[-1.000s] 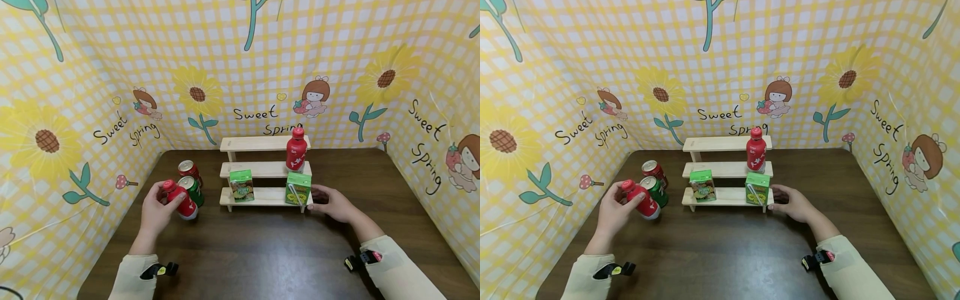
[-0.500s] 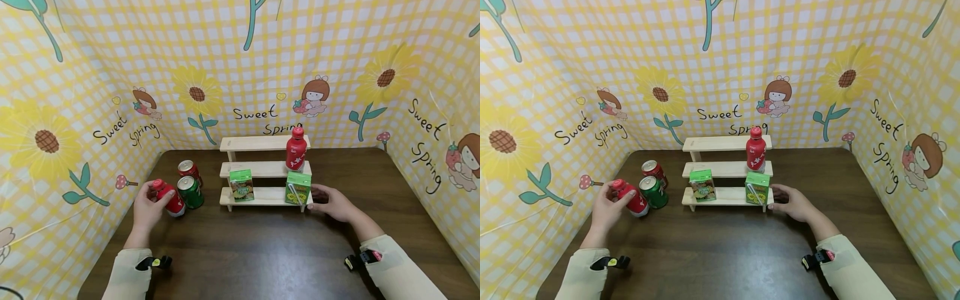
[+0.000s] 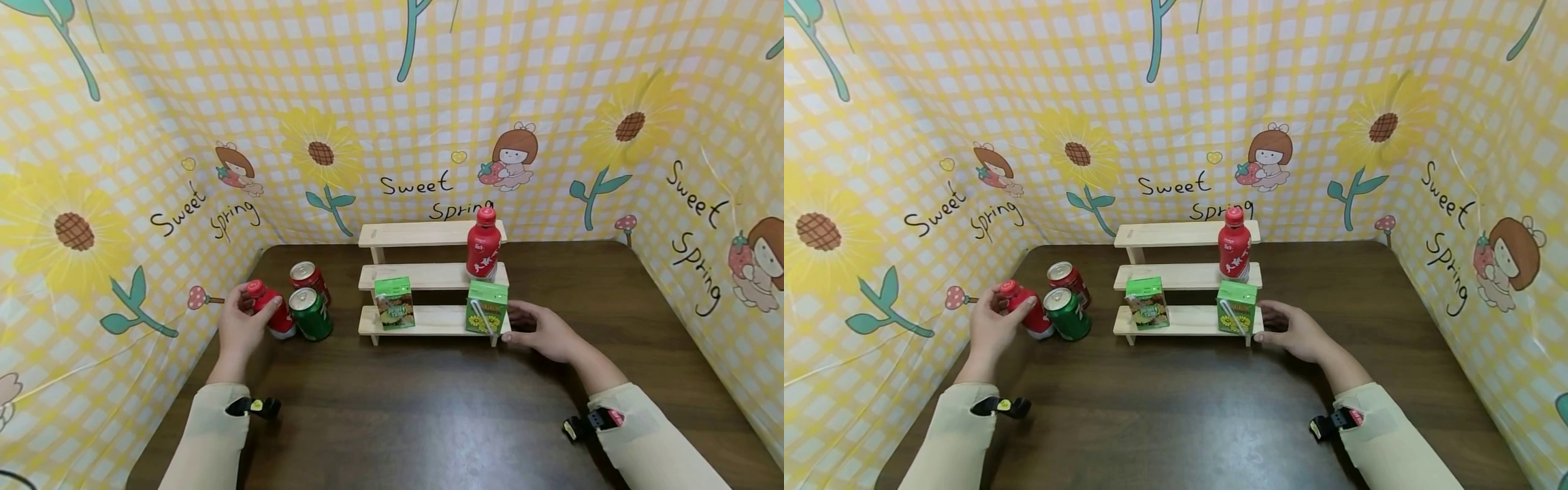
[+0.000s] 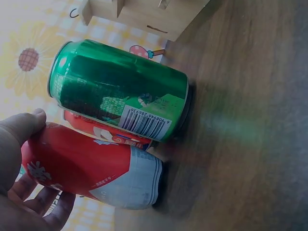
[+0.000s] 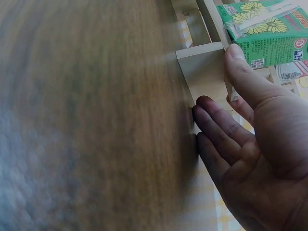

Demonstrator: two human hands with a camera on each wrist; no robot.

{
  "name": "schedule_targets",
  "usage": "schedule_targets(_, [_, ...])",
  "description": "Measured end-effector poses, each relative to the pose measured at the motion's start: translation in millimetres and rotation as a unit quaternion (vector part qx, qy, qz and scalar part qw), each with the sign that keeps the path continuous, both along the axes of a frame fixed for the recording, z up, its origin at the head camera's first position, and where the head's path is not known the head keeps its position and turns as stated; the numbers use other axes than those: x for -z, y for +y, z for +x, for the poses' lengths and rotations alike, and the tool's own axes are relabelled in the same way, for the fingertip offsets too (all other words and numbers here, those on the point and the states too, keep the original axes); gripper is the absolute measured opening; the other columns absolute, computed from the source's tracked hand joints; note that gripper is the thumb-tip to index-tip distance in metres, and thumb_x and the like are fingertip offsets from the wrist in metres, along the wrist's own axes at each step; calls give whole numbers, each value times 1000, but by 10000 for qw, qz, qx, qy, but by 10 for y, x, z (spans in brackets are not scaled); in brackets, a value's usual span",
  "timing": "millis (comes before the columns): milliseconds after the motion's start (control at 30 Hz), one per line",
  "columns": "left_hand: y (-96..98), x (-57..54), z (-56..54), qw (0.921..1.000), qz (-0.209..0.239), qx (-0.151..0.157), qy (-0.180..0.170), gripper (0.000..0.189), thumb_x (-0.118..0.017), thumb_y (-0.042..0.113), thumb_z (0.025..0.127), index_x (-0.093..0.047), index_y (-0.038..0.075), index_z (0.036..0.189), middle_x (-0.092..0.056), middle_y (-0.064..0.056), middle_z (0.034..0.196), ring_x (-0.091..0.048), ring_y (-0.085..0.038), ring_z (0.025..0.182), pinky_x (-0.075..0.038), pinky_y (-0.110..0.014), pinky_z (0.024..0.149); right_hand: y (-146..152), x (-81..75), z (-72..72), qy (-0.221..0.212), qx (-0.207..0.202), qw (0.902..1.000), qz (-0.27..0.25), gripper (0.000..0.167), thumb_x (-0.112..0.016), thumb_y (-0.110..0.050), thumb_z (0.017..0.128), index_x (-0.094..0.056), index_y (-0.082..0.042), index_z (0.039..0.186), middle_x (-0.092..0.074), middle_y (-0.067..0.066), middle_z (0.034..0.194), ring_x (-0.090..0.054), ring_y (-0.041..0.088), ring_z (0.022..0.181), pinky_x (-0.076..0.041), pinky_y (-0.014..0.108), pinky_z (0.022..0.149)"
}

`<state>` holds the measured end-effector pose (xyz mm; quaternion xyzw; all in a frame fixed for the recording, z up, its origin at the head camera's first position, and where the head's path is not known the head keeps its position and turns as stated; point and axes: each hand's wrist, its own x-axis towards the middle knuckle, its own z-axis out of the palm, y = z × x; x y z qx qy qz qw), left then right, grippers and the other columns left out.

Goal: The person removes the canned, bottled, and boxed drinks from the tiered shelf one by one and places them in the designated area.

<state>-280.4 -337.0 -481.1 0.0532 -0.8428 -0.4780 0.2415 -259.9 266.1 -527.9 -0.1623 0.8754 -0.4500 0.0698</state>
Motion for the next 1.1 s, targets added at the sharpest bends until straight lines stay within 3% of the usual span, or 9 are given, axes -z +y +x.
schedule_targets(367, [-7,13,-203,9999,-111,70,85,54,-86,21,90,-62,4,134,-64,-14,120,-59,-21,101,-48,-21,82,-9,-2,-2,10,25,10000,63,77,-83,-36,92,-50,-1,151,-67,16,132,-63,37,124,-50,55,101])
schedule_targets(700, [-26,-11,-240,9998,-47,112,-147,58,-87,28,90,-60,5,136,-61,-16,124,-57,-25,106,-45,-27,89,-10,-8,-16,61,-20,10000,58,75,-83,-35,93,-50,-1,151,-67,16,131,-63,36,123,-50,56,102])
schedule_targets(1100, [6,37,-248,9999,-45,94,-82,58,-86,26,90,-59,5,137,-62,-16,125,-58,-25,106,-45,-19,84,-8,-11,-5,23,-5,10000,69,75,-83,-35,93,-50,-1,152,-67,17,132,-63,37,124,-50,56,102])
